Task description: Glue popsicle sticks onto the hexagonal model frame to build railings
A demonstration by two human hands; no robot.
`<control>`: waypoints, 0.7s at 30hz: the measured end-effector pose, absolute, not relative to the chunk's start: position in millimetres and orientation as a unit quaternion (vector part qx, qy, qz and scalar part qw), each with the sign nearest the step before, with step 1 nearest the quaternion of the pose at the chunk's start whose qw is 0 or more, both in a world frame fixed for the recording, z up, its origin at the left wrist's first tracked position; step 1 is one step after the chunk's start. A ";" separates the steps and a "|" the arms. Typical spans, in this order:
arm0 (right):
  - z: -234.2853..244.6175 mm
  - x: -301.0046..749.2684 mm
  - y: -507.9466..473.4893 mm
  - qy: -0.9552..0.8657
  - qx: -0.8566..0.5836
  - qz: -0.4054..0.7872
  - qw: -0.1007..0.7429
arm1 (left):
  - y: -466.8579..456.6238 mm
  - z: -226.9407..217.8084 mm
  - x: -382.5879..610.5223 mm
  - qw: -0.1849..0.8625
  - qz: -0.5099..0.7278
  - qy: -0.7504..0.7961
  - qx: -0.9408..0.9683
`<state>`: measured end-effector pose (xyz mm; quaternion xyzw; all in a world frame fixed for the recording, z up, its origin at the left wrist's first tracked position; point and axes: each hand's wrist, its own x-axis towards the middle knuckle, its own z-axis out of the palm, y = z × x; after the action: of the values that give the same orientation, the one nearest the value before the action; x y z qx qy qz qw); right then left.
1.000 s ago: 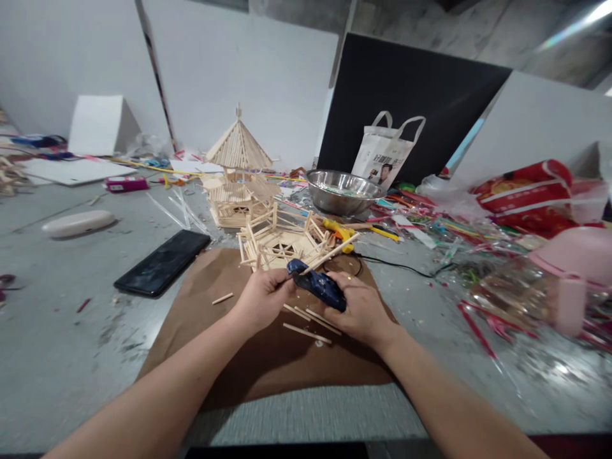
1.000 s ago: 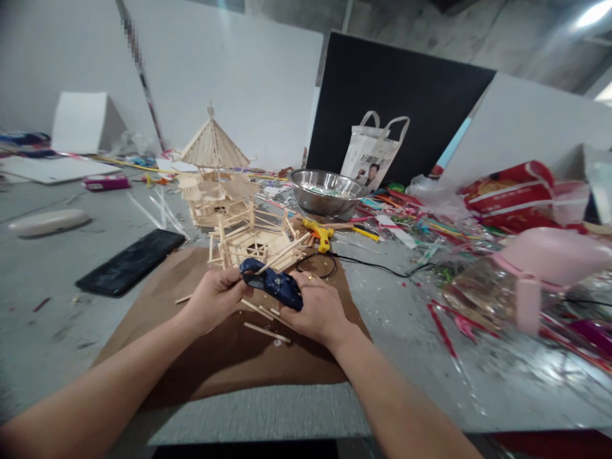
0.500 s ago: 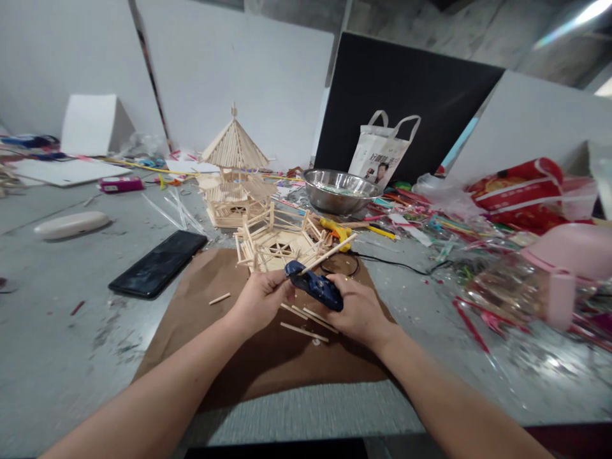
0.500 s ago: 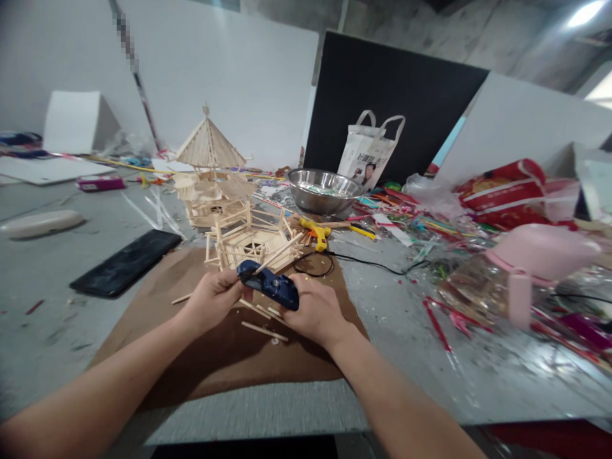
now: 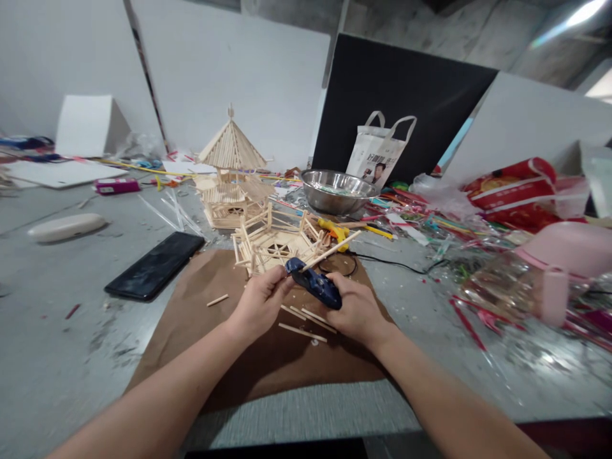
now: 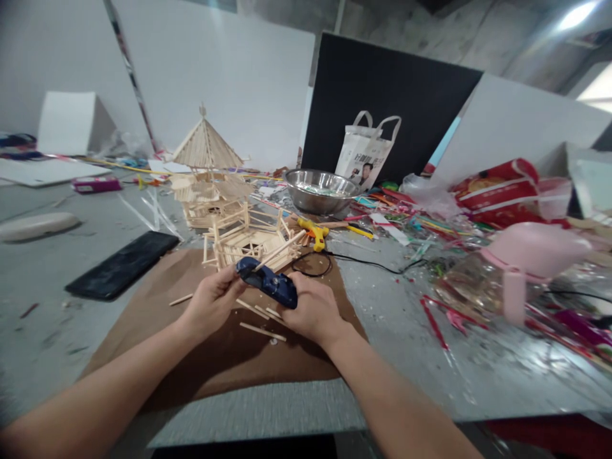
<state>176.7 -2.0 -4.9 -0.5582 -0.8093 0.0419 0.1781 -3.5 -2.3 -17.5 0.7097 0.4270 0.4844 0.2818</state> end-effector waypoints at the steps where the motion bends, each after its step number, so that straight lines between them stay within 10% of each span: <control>1: -4.7 176.9 -1.6 -0.812 -0.554 0.046 0.180 | -2.8 -16.6 -3.5 0.284 0.482 0.421 0.714; 21: -4.9 179.4 -4.5 -0.807 -0.549 0.106 0.192 | -3.5 -10.7 -6.1 0.348 0.461 0.379 0.723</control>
<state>179.4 -4.5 -4.9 -0.5487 -0.8068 0.1057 0.1918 -6.1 -3.5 -10.7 0.7234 0.3786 0.4607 0.3480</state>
